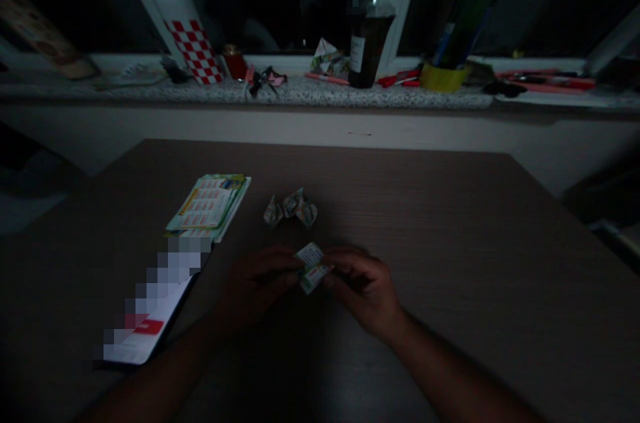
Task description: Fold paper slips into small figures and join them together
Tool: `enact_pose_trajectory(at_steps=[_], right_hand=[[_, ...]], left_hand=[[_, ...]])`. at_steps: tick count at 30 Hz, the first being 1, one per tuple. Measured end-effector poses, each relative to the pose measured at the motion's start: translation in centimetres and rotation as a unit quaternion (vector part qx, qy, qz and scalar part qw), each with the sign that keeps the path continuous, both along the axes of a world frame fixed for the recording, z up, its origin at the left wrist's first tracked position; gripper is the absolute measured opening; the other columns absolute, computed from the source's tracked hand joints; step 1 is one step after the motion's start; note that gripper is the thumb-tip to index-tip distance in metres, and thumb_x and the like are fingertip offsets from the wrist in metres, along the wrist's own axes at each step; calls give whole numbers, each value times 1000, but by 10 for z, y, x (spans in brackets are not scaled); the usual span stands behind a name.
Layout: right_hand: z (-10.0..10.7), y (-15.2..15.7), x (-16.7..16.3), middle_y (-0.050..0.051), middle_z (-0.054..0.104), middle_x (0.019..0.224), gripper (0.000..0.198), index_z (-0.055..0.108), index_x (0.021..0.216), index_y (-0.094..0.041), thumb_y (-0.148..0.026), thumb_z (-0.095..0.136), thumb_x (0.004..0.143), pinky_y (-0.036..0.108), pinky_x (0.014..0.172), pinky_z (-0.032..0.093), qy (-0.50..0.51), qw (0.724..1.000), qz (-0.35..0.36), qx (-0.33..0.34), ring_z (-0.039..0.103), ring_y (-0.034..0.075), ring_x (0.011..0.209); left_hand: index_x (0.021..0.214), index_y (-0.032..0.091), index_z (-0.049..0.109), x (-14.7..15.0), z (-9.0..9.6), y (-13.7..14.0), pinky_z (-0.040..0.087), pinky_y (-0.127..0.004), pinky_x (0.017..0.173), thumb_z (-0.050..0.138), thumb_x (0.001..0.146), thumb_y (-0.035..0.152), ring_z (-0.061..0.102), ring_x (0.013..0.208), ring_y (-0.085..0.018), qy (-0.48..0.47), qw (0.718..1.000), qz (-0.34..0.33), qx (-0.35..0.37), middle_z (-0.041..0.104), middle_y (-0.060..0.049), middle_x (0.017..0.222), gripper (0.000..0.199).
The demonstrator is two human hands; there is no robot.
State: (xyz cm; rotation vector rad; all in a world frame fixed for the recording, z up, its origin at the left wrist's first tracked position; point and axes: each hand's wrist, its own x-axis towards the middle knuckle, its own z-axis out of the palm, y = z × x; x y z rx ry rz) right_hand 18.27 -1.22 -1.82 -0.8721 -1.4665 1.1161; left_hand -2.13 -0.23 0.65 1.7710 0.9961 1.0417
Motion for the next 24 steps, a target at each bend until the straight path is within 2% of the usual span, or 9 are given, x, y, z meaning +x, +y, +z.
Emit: enact_pose_trajectory(at_steps=[7,12,16,19,24], right_hand=[[4,0,0,7,70,97,19,70,97,-26,-22,66,80,29,71,55,-14,999,-10,40,66,20,87],[5,-1,2,7,69,97,18,70,98,-26,-24,64,81,29,70,54,-26,999,-4,47,66,19,86],[4,-2,3,9,67,101,20,68,101,-25,-22,63,81,32,71,54,-47,997,7,56,65,21,89],[3,-2,3,8,65,100,21,69,100,-25,-20,64,80,32,72,54,-63,995,12,70,65,21,89],[3,-1,2,7,67,96,17,71,94,-26,-18,64,80,30,71,54,-68,995,-18,73,65,20,85]], left_hand=[[102,20,68,-3,-1,-1,50,-28,79,61,82,25,64,90,-18,44,998,-24,49,69,-7,99,22],[112,22,65,-3,1,-1,50,-26,75,58,83,24,64,88,-18,85,990,-74,90,68,-7,99,29],[114,25,64,-1,0,-2,49,-28,76,56,84,25,64,89,-19,101,988,-72,88,68,-7,99,30],[110,22,65,0,-1,-3,49,-28,76,54,86,25,64,88,-18,91,990,-73,83,68,-8,98,27],[103,20,67,0,-1,-3,50,-29,77,56,85,25,65,88,-18,74,994,-52,63,70,-7,97,22]])
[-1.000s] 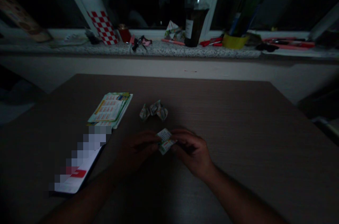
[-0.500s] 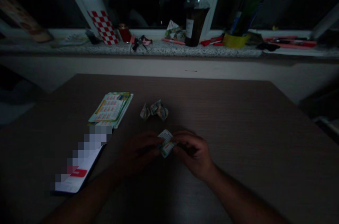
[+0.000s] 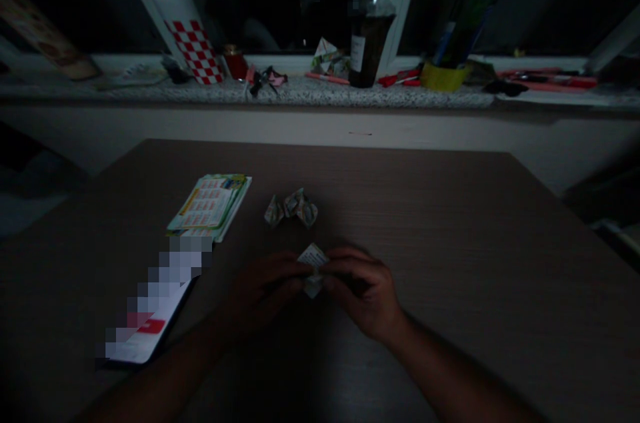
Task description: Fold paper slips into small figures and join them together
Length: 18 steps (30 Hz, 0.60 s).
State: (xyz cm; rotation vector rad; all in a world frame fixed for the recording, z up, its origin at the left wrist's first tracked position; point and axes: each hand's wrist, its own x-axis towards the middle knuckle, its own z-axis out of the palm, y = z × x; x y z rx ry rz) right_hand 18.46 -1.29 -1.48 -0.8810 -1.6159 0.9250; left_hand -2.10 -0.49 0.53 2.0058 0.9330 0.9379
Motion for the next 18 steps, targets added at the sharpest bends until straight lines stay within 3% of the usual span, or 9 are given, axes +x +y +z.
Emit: enact_pose_trajectory(at_steps=[6,13,18], right_hand=[[4,1,-2,6,70,90,14,73,88,-25,-19,64,80,29,68,55,20,999,-37,-11,67,18,80],[2,-1,-9,5,74,77,6,72,79,-22,-26,69,77,27,59,56,63,993,-66,-74,68,17,66],[5,-4,-14,6,74,72,11,69,69,-19,-29,70,75,24,53,55,80,986,-100,-103,67,16,59]], left_hand=[[90,20,71,1,-1,1,51,-27,76,65,79,25,66,84,-16,-33,994,98,-32,72,-4,91,13],[80,20,70,6,5,-4,50,-24,69,61,82,24,66,74,-14,-34,989,137,-45,72,-2,80,11],[70,17,67,15,4,-9,50,-26,69,63,78,22,65,75,-15,-75,978,177,-76,70,-4,81,10]])
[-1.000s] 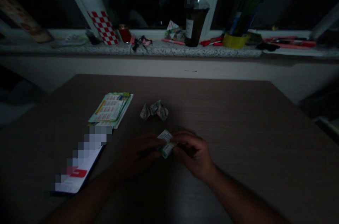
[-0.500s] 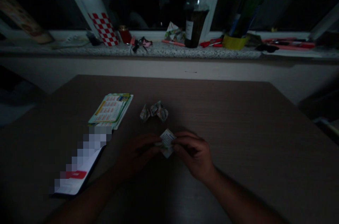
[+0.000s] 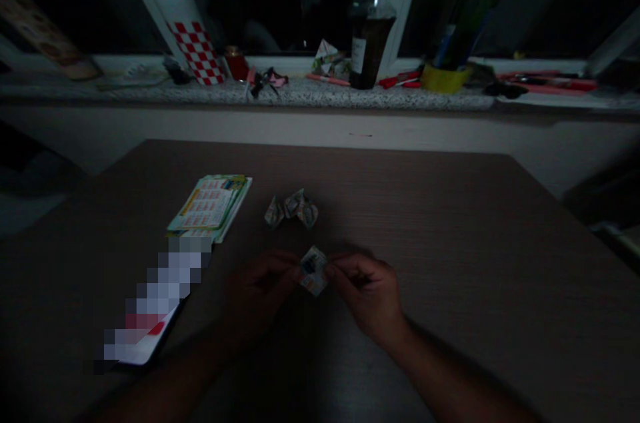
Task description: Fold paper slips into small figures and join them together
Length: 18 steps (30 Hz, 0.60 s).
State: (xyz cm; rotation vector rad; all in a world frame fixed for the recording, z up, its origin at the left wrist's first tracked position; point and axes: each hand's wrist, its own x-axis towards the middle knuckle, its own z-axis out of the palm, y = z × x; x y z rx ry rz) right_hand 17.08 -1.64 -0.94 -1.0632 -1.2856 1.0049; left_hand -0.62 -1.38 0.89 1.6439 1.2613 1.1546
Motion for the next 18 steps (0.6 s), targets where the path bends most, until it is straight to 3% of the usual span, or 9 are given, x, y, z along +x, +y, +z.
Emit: enact_pose_trajectory(at_steps=[10,15,18], right_hand=[[-3,-1,-3,4,71,64,18,63,60,-18,-29,72,72,23,51,52,27,999,-18,-43,64,14,55],[-4,-1,-4,3,68,58,21,62,57,-18,-29,74,70,23,48,50,14,999,-34,-30,61,13,51],[-6,-1,-3,3,68,59,19,61,58,-18,-26,74,70,22,48,50,7,999,-36,-26,60,13,51]], left_hand=[[68,16,63,7,-6,-3,48,-24,66,64,77,23,62,70,-13,-43,997,25,-55,67,-2,76,11],[67,16,55,7,-7,-4,48,-22,62,68,73,21,61,69,-12,-72,993,53,-74,65,-1,76,14],[76,15,59,8,-6,-2,48,-22,63,67,72,21,60,70,-13,-91,989,45,-110,64,-1,75,11]])
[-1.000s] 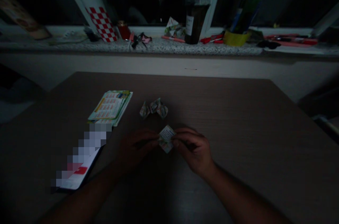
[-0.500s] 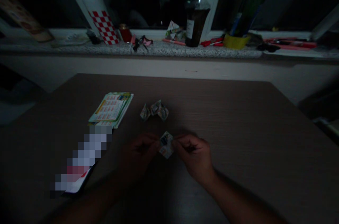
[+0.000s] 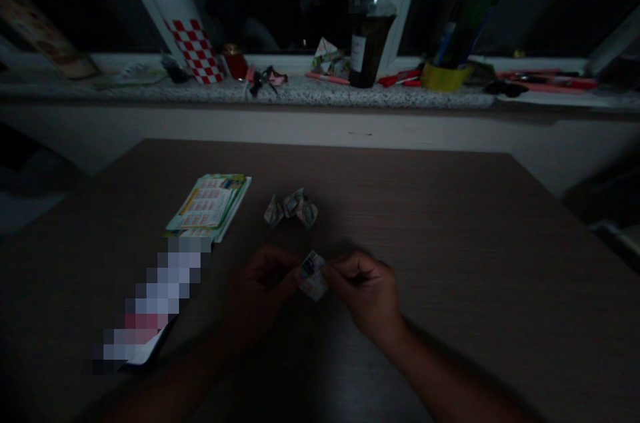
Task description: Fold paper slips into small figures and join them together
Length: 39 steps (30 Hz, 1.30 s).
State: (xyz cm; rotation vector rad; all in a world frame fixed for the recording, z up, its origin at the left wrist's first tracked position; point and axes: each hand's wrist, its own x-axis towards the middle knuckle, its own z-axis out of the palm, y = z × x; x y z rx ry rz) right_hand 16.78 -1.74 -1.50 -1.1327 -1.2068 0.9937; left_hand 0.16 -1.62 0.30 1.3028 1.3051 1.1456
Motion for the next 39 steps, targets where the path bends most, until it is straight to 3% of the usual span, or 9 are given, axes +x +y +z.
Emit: enact_pose_trajectory(at_steps=[4,8,12,15,18,23,32,39], right_hand=[[-2,1,1,3,69,60,18,60,59,-18,-22,73,70,22,48,49,-12,1000,11,3,61,12,51],[-6,0,1,1,67,59,19,57,60,-18,-20,73,71,20,49,48,-35,999,30,15,59,10,52],[-6,-1,0,-1,65,61,14,59,73,-19,-22,73,71,20,52,49,-12,998,61,-18,60,10,55],[-4,0,0,2,69,74,18,63,87,-19,-25,72,72,23,58,51,7,990,131,-53,64,13,65],[-6,1,1,2,67,68,13,68,80,-18,-28,71,74,23,55,48,-36,982,172,-68,61,13,60],[-6,2,2,1,64,60,20,68,68,-15,-33,68,77,21,51,43,-60,976,189,-87,56,11,54],[1,1,3,2,66,60,21,71,69,-15,-35,68,76,22,51,44,-32,976,193,-94,56,12,53],[7,1,3,-1,61,54,22,73,71,-16,-34,65,80,19,45,38,-34,976,193,-90,49,8,47]], left_hand=[[93,15,63,0,-1,4,50,-24,68,67,74,25,63,76,-15,-58,995,-57,-58,67,-3,83,22],[88,14,68,0,-5,5,48,-23,66,65,78,32,61,73,-14,-66,990,-108,-65,67,-3,78,21],[79,13,68,0,-6,5,46,-21,62,63,79,30,58,67,-12,-51,993,-99,-41,64,-1,72,18],[78,13,68,0,-5,5,46,-21,61,63,79,30,58,66,-12,-56,994,-86,-39,65,-2,71,18],[78,13,68,0,-4,4,45,-21,60,63,79,30,58,66,-12,-47,994,-88,-41,65,-2,69,18],[74,13,68,1,-4,3,44,-20,58,63,78,31,56,63,-12,-40,995,-86,-42,63,-1,66,19],[74,14,67,0,-2,3,43,-19,57,63,79,31,55,62,-11,-17,996,-86,-28,62,0,65,18],[74,14,68,-1,2,5,45,-20,59,65,78,31,58,64,-12,-52,994,-84,-51,65,-1,67,18]])
